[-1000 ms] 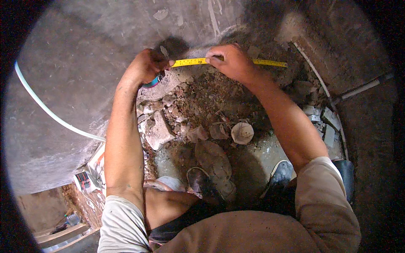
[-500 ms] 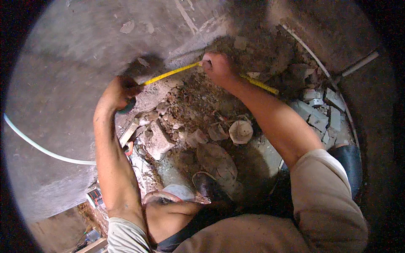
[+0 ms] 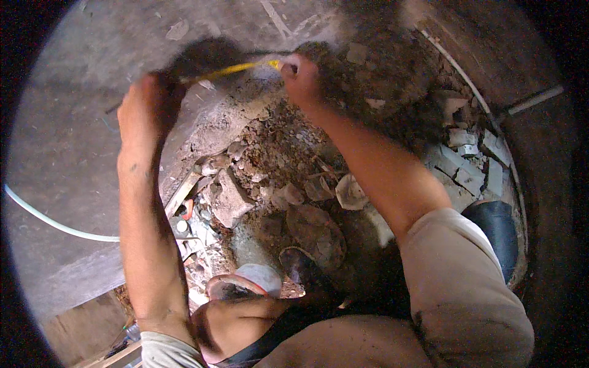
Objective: The person applies mortar to a wall recess using a trowel and places a white ceramic tile into the opening. They use a rubber mallet to tap the tile into position and a spirit level to check for alignment. The person also uses a tape measure to verify dimensions of the recess.
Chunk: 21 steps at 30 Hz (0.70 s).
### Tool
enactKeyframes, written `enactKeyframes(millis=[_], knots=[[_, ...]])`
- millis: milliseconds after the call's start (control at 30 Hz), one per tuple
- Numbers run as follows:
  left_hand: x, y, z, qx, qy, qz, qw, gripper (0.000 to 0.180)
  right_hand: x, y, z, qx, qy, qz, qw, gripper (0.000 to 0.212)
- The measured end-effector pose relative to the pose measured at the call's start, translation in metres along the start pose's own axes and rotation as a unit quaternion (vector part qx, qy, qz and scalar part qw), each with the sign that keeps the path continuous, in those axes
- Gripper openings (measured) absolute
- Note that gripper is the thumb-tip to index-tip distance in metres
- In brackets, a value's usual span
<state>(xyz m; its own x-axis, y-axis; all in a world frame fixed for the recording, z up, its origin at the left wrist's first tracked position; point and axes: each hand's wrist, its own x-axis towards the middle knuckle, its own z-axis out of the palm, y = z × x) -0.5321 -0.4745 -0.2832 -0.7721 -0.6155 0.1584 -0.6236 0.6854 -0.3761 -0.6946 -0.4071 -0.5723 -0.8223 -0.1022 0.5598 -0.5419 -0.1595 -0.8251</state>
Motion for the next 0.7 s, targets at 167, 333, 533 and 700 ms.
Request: enactKeyframes(millis=[167,333,533,700], knots=[[0.057,0.019,-0.043,0.073,0.115,0.139,0.981,0.025,0.061,0.0,0.014,0.057,0.036,0.088,0.994,0.014],[0.077,0.051,-0.085,0.093,0.084,0.042,0.991,0.024,0.079,-0.005,0.021,0.022,0.021,0.125,0.992,0.015],[0.074,0.075,-0.106,0.158,0.125,0.1,0.974,0.018,0.078,0.004,0.033,0.01,0.04,0.138,0.99,0.014],[0.083,0.081,-0.099,0.163,0.131,0.086,0.974,0.018,0.076,0.02,0.038,-0.013,0.045,0.114,0.992,0.012]])
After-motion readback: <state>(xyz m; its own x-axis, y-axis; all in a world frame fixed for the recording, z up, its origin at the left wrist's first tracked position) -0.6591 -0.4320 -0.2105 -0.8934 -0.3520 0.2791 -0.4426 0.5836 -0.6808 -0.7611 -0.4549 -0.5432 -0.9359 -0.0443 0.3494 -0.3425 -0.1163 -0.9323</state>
